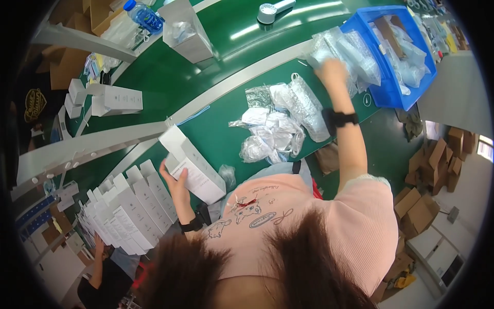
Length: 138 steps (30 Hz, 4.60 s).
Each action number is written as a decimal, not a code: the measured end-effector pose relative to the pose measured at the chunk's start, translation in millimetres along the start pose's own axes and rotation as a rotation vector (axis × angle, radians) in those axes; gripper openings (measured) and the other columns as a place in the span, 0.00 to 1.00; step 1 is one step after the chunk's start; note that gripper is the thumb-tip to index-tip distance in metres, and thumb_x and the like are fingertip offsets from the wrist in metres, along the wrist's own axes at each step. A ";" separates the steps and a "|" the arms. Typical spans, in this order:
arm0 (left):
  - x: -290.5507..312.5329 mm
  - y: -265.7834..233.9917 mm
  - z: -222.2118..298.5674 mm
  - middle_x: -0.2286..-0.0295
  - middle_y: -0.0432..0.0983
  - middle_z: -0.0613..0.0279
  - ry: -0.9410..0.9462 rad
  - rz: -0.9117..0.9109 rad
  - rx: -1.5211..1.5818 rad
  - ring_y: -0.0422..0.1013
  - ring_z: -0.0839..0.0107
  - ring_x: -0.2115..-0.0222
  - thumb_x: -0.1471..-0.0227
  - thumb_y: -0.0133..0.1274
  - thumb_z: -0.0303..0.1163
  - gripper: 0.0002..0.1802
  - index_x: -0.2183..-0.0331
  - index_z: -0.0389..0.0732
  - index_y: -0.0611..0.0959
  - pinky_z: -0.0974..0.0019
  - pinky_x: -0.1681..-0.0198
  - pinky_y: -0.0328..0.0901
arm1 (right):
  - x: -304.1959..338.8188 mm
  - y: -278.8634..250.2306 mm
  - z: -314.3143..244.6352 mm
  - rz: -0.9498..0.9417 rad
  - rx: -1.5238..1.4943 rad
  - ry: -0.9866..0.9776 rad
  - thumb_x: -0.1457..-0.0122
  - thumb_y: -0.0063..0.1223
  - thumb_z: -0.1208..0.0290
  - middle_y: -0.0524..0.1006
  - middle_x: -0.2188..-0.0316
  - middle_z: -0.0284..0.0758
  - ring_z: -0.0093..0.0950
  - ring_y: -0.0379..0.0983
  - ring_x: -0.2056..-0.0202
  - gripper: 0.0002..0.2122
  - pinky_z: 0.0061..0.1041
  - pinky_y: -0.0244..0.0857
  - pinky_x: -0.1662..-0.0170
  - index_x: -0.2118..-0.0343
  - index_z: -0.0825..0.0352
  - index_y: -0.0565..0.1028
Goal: The person packages handheld fans by placing a bubble-wrapped fan and a charging cable into a white cardboard box. They then close the box and set it on the green table before repeating the process.
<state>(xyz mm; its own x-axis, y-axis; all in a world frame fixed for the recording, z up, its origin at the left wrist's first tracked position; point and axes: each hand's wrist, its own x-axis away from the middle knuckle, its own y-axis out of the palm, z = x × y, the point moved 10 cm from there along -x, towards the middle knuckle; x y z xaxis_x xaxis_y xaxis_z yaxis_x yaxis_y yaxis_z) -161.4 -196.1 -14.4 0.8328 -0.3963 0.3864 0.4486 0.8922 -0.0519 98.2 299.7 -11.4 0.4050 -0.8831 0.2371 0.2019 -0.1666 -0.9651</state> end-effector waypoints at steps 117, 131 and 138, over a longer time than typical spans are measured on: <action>-19.4 7.3 -20.7 0.56 0.62 0.48 0.071 -0.344 -0.512 0.60 0.53 0.54 0.61 0.58 0.33 0.42 0.47 0.38 0.54 0.58 0.52 0.56 | -29.8 -40.7 -456.4 -0.014 -0.709 -0.459 0.58 0.60 0.60 0.65 0.56 0.52 0.44 0.68 0.60 0.44 0.34 0.62 0.57 0.43 0.65 0.43; 9.5 -14.3 88.0 0.53 0.58 0.57 0.469 -0.020 -0.299 0.59 0.63 0.53 0.71 0.63 0.27 0.39 0.54 0.39 0.62 0.63 0.51 0.54 | 35.8 -30.9 -406.7 -0.443 -1.574 -0.652 0.65 0.59 0.74 0.69 0.60 0.39 0.29 0.67 0.60 0.33 0.26 0.62 0.56 0.51 0.68 0.58; 0.1 66.9 106.5 0.58 0.62 0.50 0.651 0.001 -0.500 0.61 0.54 0.55 0.72 0.62 0.26 0.36 0.59 0.38 0.61 0.62 0.54 0.57 | 94.4 -128.3 -244.1 -0.178 -2.169 -0.576 0.57 0.54 0.78 0.68 0.59 0.39 0.29 0.68 0.61 0.27 0.30 0.64 0.56 0.51 0.67 0.57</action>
<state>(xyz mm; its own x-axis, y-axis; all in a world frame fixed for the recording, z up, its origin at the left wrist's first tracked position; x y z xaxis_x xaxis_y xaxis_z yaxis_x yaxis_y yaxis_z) -165.8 -113.4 80.2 0.7857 -0.5791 -0.2175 0.4113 0.7517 -0.5155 -107.1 130.6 107.7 0.7146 -0.6946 -0.0832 -0.5561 -0.6361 0.5349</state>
